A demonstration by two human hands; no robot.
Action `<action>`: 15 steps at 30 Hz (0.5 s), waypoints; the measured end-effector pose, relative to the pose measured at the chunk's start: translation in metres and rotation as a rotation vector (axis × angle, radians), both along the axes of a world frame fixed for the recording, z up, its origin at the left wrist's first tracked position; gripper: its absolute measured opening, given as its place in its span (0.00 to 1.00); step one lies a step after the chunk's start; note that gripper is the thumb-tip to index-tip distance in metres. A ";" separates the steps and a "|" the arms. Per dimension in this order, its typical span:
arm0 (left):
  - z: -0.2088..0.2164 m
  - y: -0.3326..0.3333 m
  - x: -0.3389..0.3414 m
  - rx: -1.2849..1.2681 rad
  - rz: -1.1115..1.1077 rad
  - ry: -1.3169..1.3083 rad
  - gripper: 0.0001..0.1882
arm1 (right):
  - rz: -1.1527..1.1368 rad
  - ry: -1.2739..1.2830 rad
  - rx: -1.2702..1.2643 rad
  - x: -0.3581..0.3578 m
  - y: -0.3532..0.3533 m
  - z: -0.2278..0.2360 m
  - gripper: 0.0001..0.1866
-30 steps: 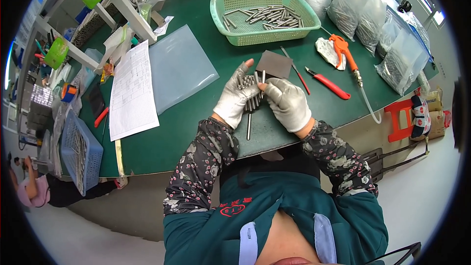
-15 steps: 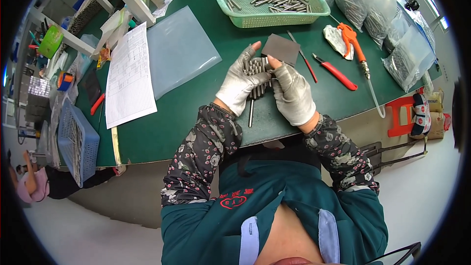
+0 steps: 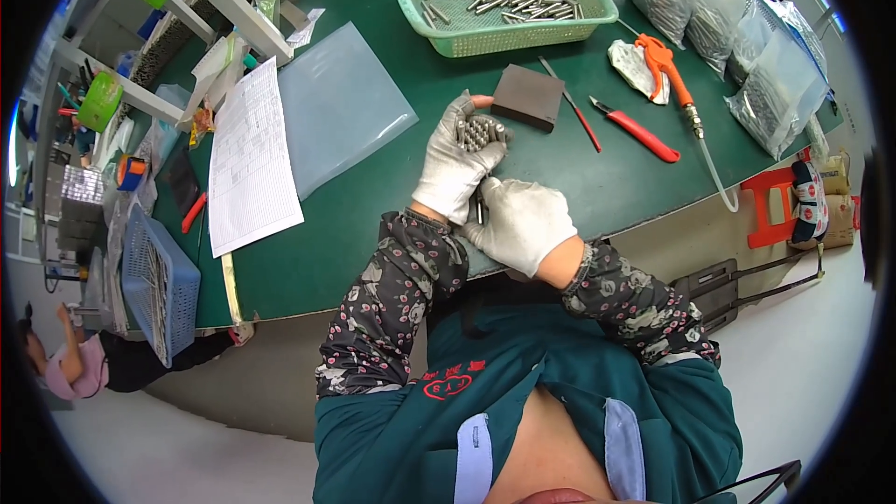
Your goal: The person is sanding the ends of a bundle of metal pins using a handheld sanding block on a workbench.
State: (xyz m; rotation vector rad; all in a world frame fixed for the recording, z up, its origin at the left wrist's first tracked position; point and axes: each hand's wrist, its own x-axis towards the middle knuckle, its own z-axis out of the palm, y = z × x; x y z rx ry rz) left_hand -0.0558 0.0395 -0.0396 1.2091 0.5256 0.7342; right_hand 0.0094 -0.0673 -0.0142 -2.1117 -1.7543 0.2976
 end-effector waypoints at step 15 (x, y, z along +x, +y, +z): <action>-0.017 -0.002 -0.010 0.207 -0.107 0.003 0.46 | -0.063 0.466 0.225 0.051 0.013 -0.007 0.09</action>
